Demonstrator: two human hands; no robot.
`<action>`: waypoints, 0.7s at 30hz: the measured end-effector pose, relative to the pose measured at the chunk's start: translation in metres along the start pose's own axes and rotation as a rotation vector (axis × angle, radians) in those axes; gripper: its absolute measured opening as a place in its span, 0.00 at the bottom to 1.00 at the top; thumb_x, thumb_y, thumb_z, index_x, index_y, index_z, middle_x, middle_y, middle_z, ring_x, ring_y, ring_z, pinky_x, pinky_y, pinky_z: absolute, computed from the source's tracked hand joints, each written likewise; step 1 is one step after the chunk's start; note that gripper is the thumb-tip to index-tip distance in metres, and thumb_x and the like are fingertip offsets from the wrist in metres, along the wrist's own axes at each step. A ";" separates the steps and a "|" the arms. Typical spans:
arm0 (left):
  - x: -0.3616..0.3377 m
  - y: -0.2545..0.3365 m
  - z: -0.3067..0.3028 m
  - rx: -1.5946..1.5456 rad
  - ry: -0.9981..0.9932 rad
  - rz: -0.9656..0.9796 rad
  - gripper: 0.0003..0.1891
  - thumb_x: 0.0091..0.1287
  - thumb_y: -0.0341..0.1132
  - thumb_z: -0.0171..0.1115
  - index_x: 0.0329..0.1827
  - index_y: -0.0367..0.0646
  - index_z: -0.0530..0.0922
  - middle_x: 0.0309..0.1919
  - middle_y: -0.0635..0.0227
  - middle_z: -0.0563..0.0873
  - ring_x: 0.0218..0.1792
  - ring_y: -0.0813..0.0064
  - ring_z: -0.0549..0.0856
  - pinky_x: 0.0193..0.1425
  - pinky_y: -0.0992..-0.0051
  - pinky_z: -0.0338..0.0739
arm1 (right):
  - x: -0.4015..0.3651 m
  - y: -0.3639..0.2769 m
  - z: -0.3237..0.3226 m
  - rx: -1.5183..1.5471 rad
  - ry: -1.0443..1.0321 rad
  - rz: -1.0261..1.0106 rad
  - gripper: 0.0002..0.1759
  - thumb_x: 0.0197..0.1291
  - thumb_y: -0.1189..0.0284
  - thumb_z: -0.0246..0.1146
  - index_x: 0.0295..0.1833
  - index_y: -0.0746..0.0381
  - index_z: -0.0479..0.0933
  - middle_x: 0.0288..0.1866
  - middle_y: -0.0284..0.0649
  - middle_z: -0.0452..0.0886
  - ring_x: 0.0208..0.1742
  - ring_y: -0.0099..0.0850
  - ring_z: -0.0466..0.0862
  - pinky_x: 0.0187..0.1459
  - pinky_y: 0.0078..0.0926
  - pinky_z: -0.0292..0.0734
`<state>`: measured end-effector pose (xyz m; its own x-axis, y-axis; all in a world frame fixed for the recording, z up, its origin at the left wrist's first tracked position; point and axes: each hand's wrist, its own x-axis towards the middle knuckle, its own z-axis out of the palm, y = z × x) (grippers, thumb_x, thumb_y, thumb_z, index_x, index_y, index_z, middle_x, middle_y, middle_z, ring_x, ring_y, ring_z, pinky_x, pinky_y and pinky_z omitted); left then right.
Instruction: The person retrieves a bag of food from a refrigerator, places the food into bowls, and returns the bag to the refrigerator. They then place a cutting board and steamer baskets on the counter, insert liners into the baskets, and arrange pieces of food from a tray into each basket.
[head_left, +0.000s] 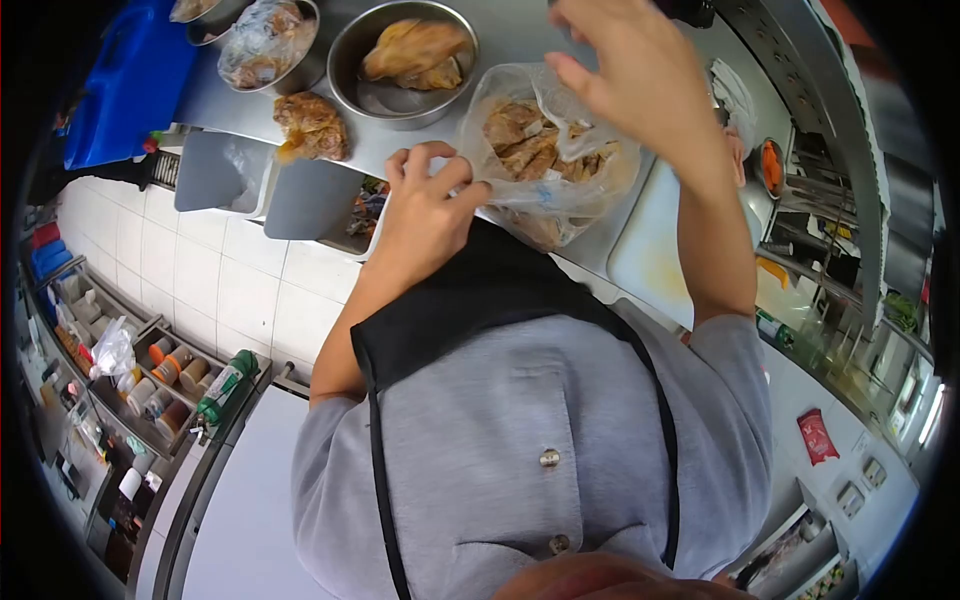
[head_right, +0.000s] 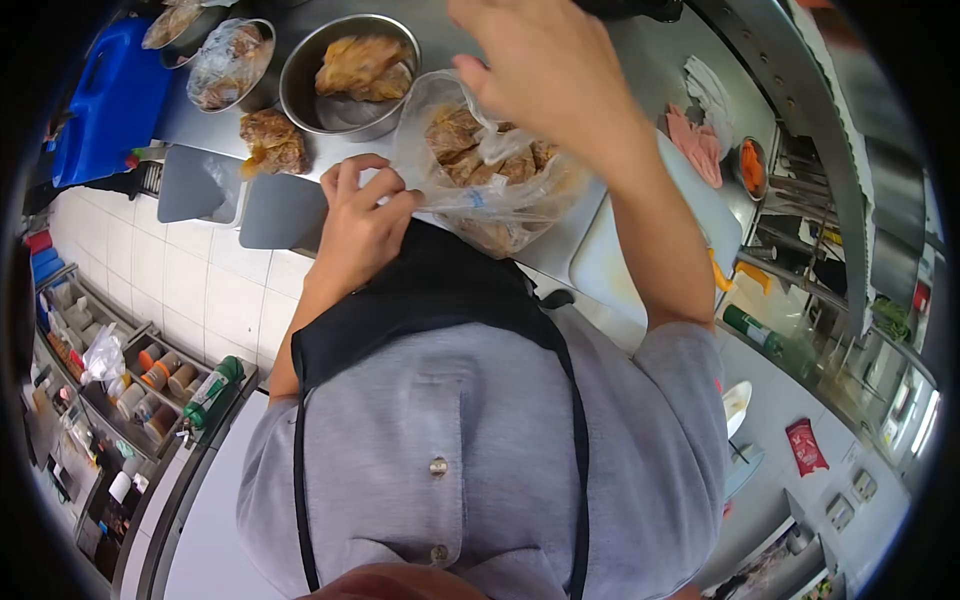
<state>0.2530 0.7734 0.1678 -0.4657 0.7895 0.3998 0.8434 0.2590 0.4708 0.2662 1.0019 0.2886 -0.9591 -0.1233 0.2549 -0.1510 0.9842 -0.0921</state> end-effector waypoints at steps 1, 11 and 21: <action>-0.001 -0.002 0.001 -0.009 0.005 -0.003 0.10 0.46 0.25 0.69 0.33 0.48 0.82 0.34 0.73 0.78 0.52 0.61 0.77 0.53 0.57 0.64 | -0.009 0.000 0.011 0.003 -0.031 0.074 0.20 0.44 0.72 0.66 0.46 0.63 0.79 0.36 0.45 0.82 0.43 0.45 0.80 0.44 0.43 0.76; -0.007 -0.002 -0.003 -0.032 -0.032 0.105 0.11 0.46 0.24 0.69 0.32 0.49 0.82 0.33 0.75 0.77 0.54 0.67 0.80 0.54 0.56 0.63 | -0.044 0.033 0.162 0.115 -0.459 -0.103 0.18 0.46 0.73 0.68 0.47 0.62 0.78 0.36 0.47 0.83 0.43 0.47 0.83 0.46 0.42 0.77; -0.007 -0.017 0.004 0.117 0.101 0.005 0.12 0.46 0.25 0.69 0.33 0.51 0.83 0.35 0.76 0.78 0.54 0.65 0.78 0.54 0.55 0.62 | -0.031 0.026 0.113 -0.017 -0.466 -0.214 0.19 0.41 0.67 0.69 0.43 0.57 0.78 0.34 0.43 0.83 0.38 0.45 0.83 0.41 0.40 0.79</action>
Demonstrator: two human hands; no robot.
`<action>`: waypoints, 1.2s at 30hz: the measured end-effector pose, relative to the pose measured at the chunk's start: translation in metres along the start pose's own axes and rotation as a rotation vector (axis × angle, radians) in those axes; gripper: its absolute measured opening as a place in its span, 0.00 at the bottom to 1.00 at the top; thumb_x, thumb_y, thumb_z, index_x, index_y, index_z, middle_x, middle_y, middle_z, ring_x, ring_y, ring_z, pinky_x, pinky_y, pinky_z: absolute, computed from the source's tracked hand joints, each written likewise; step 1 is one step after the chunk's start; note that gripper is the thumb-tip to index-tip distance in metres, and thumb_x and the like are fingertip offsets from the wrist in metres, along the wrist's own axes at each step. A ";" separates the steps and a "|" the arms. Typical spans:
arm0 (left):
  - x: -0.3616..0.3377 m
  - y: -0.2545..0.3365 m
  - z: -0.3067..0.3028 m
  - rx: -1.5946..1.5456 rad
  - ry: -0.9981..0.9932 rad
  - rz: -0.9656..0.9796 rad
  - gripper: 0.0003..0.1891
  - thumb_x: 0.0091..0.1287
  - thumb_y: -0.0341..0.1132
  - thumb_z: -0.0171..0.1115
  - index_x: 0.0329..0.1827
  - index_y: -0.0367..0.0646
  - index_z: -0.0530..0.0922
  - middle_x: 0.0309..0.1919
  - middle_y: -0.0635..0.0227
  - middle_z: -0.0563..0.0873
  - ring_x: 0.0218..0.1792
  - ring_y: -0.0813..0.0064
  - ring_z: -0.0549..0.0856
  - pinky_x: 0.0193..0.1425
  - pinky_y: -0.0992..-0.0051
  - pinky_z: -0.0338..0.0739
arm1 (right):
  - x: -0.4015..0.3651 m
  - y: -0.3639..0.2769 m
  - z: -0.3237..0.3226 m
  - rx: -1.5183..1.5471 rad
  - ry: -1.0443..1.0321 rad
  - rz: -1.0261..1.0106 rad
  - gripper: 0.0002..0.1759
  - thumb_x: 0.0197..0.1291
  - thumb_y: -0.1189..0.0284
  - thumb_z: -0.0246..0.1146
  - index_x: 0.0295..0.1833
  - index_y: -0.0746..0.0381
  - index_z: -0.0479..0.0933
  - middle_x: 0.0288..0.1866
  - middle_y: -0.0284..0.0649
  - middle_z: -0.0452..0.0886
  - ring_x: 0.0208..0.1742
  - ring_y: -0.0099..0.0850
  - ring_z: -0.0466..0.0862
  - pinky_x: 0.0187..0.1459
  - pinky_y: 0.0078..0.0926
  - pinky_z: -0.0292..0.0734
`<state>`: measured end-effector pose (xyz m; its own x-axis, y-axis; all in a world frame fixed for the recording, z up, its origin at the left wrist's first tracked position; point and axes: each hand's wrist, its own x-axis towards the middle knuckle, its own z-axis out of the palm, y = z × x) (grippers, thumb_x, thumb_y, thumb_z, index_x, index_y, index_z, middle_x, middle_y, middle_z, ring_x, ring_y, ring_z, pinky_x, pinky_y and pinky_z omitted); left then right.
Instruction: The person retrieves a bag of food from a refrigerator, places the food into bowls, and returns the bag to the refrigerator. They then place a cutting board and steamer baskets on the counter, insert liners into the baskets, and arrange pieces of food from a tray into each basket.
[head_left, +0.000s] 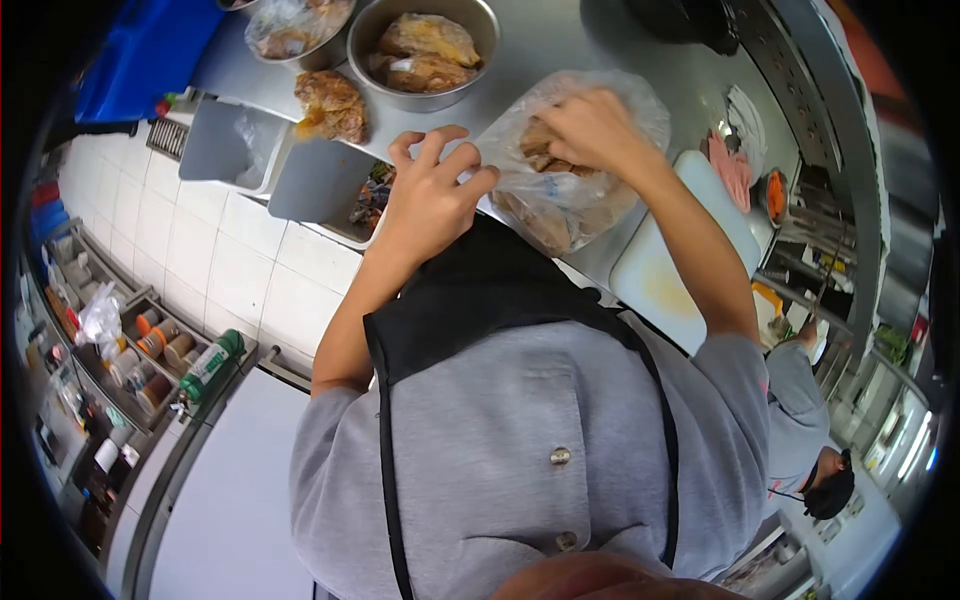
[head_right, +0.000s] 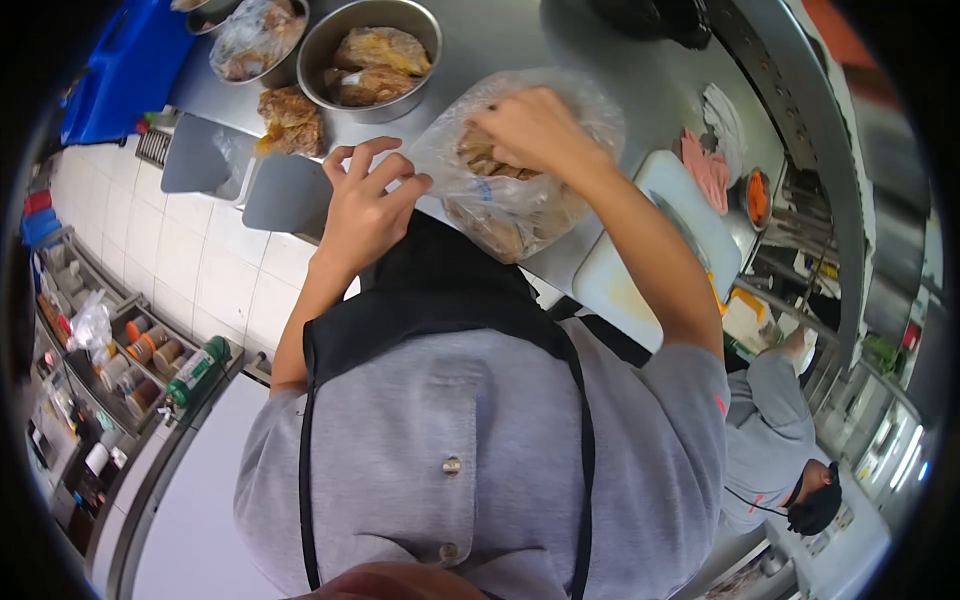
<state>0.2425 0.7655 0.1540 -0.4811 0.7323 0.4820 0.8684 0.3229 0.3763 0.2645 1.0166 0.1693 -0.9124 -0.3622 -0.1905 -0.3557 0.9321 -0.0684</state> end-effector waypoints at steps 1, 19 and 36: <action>-0.001 -0.001 0.000 0.010 0.007 -0.022 0.12 0.46 0.25 0.69 0.33 0.51 0.83 0.35 0.76 0.78 0.54 0.65 0.78 0.54 0.55 0.62 | -0.009 -0.005 -0.017 -0.002 0.168 -0.026 0.18 0.40 0.67 0.69 0.41 0.58 0.77 0.34 0.41 0.82 0.39 0.44 0.82 0.40 0.40 0.78; -0.005 0.010 -0.020 -0.165 -0.027 -0.039 0.12 0.43 0.25 0.70 0.30 0.53 0.84 0.39 0.74 0.76 0.55 0.61 0.76 0.54 0.57 0.62 | 0.021 -0.027 -0.076 0.179 -0.017 -0.103 0.11 0.45 0.75 0.66 0.38 0.60 0.78 0.35 0.41 0.81 0.45 0.43 0.79 0.47 0.39 0.76; 0.008 0.024 -0.021 -0.128 -0.097 0.072 0.06 0.44 0.27 0.64 0.25 0.49 0.81 0.39 0.70 0.75 0.54 0.62 0.74 0.55 0.52 0.63 | -0.017 -0.015 0.023 0.091 -0.140 -0.299 0.29 0.36 0.78 0.70 0.52 0.57 0.75 0.48 0.39 0.78 0.56 0.45 0.74 0.57 0.40 0.68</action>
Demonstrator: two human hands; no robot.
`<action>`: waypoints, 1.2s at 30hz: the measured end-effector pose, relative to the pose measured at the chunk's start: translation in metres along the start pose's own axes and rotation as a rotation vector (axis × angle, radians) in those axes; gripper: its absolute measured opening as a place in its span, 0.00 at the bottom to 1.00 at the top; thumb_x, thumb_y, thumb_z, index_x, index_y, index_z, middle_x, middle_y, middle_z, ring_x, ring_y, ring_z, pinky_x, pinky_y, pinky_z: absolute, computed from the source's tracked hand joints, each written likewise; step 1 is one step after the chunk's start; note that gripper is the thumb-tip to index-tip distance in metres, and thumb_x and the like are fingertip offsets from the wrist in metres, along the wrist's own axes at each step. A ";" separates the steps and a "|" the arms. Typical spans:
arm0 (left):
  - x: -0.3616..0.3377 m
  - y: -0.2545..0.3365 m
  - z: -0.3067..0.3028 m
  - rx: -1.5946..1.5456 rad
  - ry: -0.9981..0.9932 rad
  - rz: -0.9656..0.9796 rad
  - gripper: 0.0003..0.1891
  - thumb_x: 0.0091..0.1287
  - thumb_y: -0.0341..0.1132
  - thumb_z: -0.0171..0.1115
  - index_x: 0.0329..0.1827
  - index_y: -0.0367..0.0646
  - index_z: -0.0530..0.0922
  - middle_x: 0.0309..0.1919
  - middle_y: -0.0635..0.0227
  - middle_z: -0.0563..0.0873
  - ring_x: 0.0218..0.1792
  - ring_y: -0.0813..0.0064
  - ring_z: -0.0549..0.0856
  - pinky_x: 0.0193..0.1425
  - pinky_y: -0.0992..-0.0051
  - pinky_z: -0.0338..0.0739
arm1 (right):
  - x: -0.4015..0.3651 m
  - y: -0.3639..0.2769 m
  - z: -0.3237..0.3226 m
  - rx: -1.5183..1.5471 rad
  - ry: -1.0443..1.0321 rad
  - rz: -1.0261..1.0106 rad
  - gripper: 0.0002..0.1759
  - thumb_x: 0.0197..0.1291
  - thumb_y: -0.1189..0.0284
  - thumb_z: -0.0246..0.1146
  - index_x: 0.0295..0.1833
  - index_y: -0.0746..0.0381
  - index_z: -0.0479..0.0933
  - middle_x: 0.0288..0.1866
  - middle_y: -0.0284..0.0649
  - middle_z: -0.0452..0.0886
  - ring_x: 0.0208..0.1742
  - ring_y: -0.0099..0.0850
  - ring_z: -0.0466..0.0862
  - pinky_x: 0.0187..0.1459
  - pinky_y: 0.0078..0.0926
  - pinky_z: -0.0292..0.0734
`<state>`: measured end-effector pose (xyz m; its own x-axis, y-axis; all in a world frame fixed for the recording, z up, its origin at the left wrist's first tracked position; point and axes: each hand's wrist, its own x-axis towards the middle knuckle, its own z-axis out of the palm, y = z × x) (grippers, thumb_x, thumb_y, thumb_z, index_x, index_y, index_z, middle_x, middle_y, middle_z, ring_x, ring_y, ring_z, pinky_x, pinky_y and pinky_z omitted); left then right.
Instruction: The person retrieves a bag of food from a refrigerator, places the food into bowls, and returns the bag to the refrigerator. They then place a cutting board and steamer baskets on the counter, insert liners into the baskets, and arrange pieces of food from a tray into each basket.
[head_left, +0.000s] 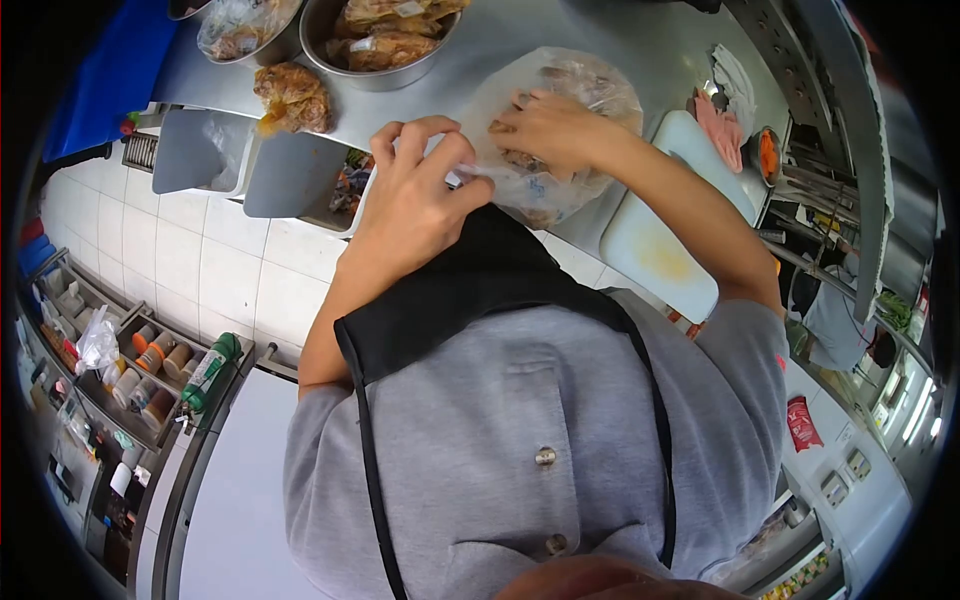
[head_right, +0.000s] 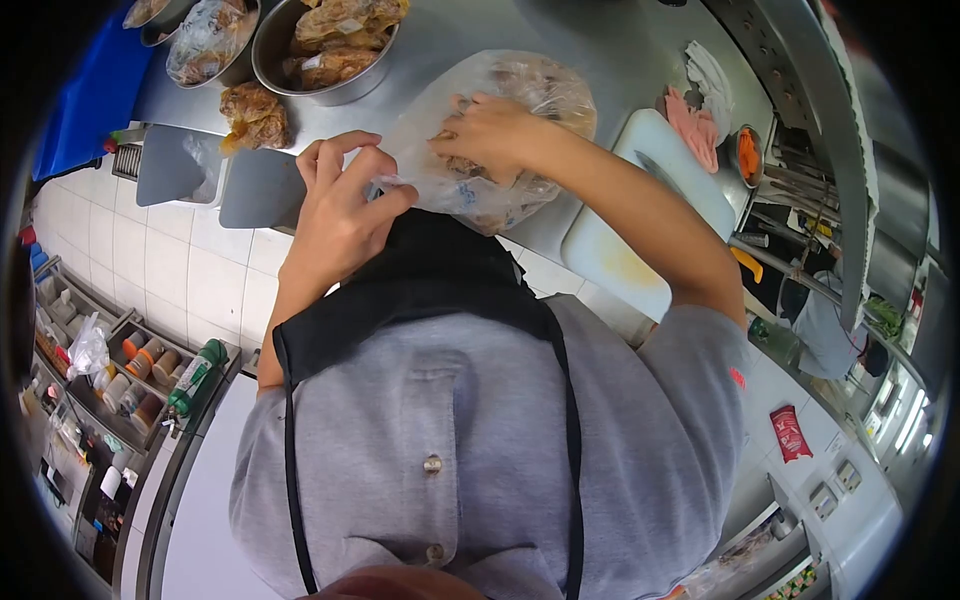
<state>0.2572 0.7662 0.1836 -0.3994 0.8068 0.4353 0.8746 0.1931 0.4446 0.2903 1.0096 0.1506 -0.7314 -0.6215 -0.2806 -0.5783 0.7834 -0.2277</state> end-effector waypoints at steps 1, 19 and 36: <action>-0.001 -0.001 0.003 0.001 -0.001 -0.002 0.06 0.44 0.27 0.64 0.25 0.49 0.81 0.39 0.70 0.75 0.54 0.62 0.74 0.55 0.52 0.63 | 0.007 0.003 0.003 0.012 -0.111 0.008 0.31 0.36 0.76 0.71 0.53 0.56 0.75 0.50 0.40 0.78 0.57 0.45 0.74 0.58 0.38 0.67; -0.012 -0.019 0.025 0.093 -0.030 -0.129 0.08 0.47 0.26 0.67 0.29 0.51 0.82 0.40 0.71 0.76 0.56 0.61 0.74 0.57 0.55 0.63 | -0.058 0.009 -0.084 0.359 0.041 0.364 0.43 0.30 0.76 0.70 0.62 0.56 0.69 0.45 0.46 0.79 0.54 0.47 0.75 0.61 0.40 0.67; -0.029 -0.033 0.016 -0.181 0.034 -0.202 0.11 0.49 0.24 0.69 0.35 0.49 0.85 0.45 0.71 0.79 0.55 0.61 0.72 0.57 0.61 0.63 | 0.161 0.009 -0.111 -0.085 0.176 0.413 0.42 0.44 0.51 0.70 0.68 0.49 0.71 0.63 0.49 0.77 0.64 0.50 0.74 0.60 0.54 0.67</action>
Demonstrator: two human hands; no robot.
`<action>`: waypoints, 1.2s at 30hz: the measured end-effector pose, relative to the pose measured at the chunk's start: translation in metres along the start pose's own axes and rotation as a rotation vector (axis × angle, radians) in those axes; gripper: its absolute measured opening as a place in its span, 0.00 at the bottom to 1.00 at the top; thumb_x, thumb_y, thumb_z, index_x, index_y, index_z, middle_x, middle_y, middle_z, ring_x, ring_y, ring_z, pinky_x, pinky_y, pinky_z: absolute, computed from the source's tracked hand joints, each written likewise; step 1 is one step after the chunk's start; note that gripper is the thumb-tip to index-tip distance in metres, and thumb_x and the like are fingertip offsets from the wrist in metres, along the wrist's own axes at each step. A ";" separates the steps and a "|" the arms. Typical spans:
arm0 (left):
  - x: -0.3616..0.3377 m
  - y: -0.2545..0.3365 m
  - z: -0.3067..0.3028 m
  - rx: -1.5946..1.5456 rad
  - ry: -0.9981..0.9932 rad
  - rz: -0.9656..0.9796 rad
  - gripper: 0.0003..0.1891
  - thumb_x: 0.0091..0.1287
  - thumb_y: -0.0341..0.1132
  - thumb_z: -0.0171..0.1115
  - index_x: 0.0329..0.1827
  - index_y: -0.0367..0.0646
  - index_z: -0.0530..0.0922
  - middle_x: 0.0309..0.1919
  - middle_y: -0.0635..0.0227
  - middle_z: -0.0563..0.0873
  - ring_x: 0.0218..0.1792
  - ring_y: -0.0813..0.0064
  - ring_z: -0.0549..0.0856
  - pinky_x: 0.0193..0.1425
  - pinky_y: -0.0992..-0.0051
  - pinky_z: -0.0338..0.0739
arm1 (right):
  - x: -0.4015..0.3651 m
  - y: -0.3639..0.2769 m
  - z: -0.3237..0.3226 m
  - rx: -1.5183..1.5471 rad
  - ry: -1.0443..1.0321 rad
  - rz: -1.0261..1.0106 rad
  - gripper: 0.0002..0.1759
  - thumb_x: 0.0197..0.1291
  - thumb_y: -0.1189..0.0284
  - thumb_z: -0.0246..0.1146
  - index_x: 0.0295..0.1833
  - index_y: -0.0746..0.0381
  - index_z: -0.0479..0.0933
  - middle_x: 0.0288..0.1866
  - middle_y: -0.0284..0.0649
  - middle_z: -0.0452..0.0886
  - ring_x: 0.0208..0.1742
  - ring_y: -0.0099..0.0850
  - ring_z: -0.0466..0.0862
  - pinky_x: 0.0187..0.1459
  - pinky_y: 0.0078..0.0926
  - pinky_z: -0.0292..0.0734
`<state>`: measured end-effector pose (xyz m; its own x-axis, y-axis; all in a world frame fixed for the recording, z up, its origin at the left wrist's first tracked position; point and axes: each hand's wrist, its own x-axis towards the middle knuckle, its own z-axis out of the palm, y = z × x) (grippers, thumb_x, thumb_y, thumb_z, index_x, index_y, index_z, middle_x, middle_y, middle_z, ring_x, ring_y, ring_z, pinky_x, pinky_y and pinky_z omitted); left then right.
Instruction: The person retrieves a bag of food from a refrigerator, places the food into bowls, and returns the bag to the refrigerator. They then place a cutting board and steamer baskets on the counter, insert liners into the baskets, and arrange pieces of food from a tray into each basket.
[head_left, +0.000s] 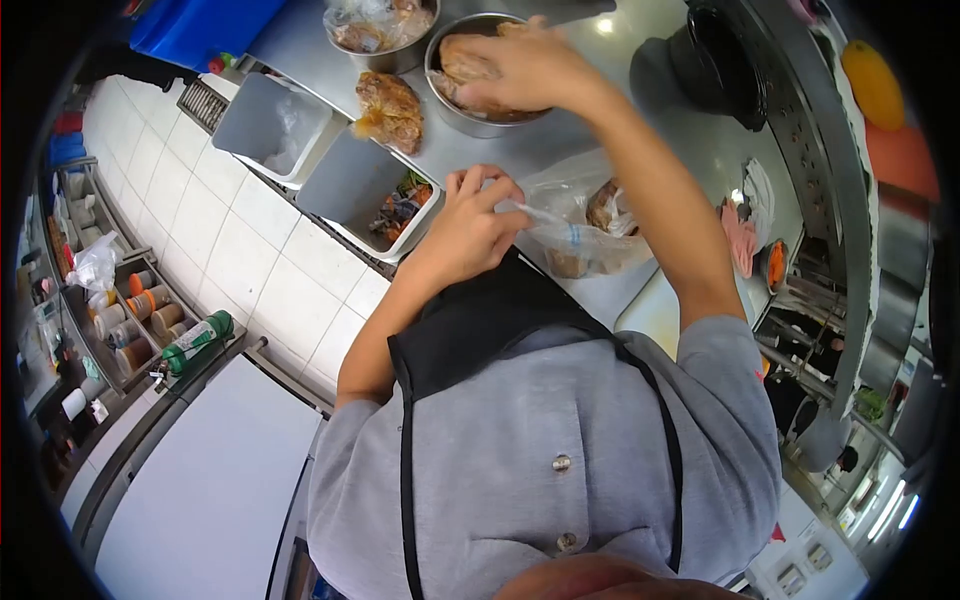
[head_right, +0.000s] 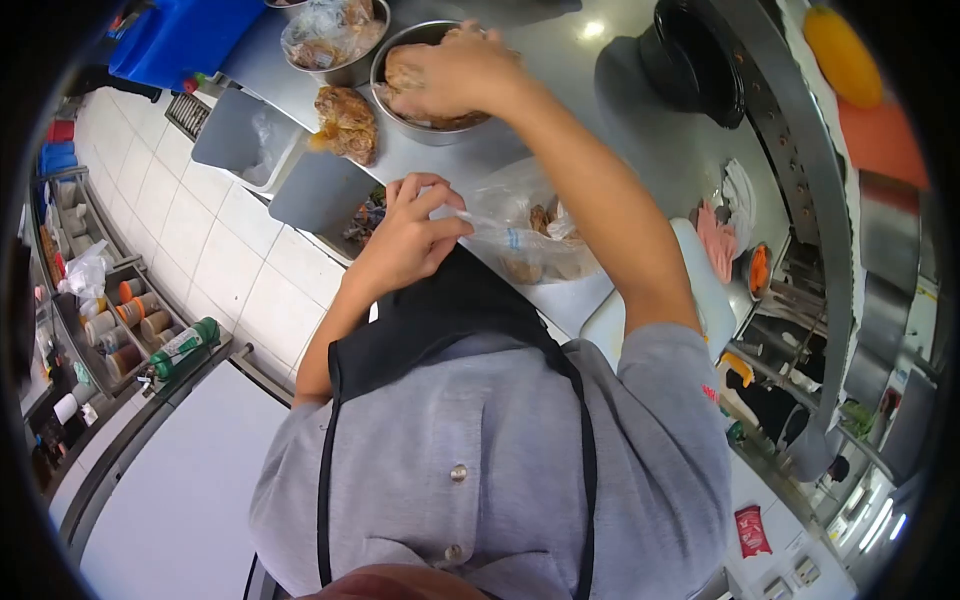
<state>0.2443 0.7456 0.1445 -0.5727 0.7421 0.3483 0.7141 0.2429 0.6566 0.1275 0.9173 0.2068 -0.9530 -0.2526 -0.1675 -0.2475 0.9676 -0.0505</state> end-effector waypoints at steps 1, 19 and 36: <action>-0.002 -0.002 -0.001 -0.001 0.013 -0.009 0.11 0.49 0.24 0.69 0.35 0.49 0.85 0.45 0.71 0.79 0.55 0.61 0.72 0.57 0.61 0.63 | 0.006 0.013 -0.010 0.001 -0.014 0.046 0.39 0.44 0.56 0.71 0.67 0.47 0.73 0.60 0.45 0.80 0.62 0.50 0.75 0.59 0.53 0.69; -0.003 -0.013 0.008 -0.206 -0.045 -0.074 0.10 0.52 0.23 0.68 0.36 0.46 0.85 0.41 0.71 0.80 0.53 0.64 0.73 0.58 0.65 0.63 | -0.010 0.080 -0.051 0.207 0.239 -0.080 0.25 0.46 0.67 0.69 0.53 0.58 0.76 0.42 0.48 0.83 0.48 0.50 0.81 0.49 0.42 0.76; 0.000 -0.005 0.017 -0.233 -0.079 -0.168 0.11 0.53 0.22 0.66 0.37 0.45 0.85 0.41 0.69 0.80 0.52 0.62 0.74 0.60 0.65 0.66 | -0.025 0.069 0.030 -0.135 0.551 -0.012 0.17 0.50 0.70 0.65 0.48 0.58 0.79 0.44 0.45 0.82 0.50 0.51 0.78 0.53 0.43 0.73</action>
<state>0.2473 0.7555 0.1298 -0.6357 0.7520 0.1745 0.4946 0.2232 0.8399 0.1394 0.9901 0.1777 -0.8913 -0.2575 0.3731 -0.2444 0.9661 0.0829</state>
